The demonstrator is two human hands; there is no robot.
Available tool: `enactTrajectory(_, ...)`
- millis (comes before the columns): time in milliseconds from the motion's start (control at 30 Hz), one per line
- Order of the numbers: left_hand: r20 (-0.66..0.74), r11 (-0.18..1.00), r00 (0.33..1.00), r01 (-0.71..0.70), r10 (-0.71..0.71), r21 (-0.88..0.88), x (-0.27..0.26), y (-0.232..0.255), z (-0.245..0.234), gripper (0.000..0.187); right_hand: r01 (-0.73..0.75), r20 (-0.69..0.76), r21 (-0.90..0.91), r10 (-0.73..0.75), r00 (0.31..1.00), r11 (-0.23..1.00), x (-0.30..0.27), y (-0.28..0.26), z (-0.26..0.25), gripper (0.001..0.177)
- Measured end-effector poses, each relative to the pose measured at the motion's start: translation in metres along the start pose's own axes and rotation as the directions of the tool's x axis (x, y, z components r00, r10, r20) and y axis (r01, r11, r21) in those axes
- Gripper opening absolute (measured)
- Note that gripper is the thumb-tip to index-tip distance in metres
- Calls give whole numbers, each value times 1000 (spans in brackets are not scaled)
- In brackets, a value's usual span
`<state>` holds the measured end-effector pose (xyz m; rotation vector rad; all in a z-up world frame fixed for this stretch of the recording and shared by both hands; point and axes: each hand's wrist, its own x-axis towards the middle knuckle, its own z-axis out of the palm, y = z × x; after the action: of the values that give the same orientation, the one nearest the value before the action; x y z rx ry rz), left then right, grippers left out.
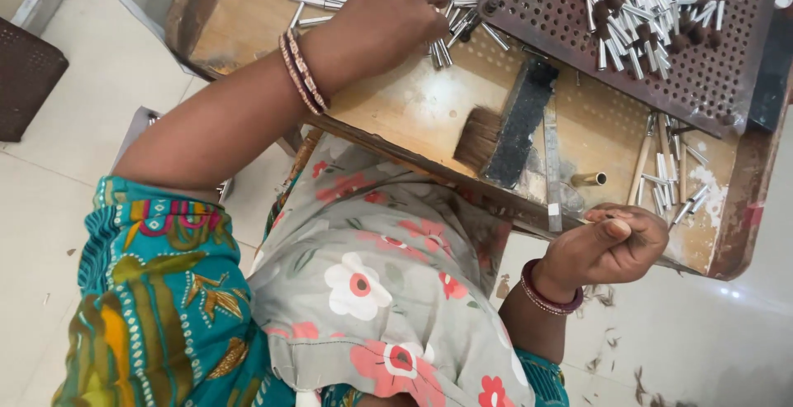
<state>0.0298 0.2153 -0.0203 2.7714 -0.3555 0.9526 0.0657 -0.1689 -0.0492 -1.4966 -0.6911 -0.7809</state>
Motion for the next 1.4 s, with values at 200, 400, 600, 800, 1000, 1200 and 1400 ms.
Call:
enactTrajectory(200,23,990,990,-137,138,-45,-6,-19,27,9,-13,30,-8,13,999,1000,-1,-11,3,44)
enactTrajectory(400,17,986,1000,18,-15,-166,3,61,0,14,-106,125,52,99,987,993,-6,-14,16,43)
enactTrajectory(600,-122,696,991,-52,-52,-717,-1,153,-2,26,-421,300,358,324,897,834,-4,-35,31,39)
enactTrajectory(800,-224,609,970,-124,-91,-784,-9,170,14,29,-514,343,455,390,855,727,-11,-41,23,35)
enactTrajectory(1000,-236,637,966,-117,-106,-762,-12,177,12,31,-493,315,432,386,867,755,-12,-47,24,35)
enactTrajectory(1200,-226,610,966,-102,-129,-786,-11,182,12,30,-350,262,259,283,923,900,-11,-52,20,33)
enactTrajectory(1400,-182,572,976,-81,-121,-816,-8,180,4,26,-93,332,-85,116,936,992,11,-66,6,25)
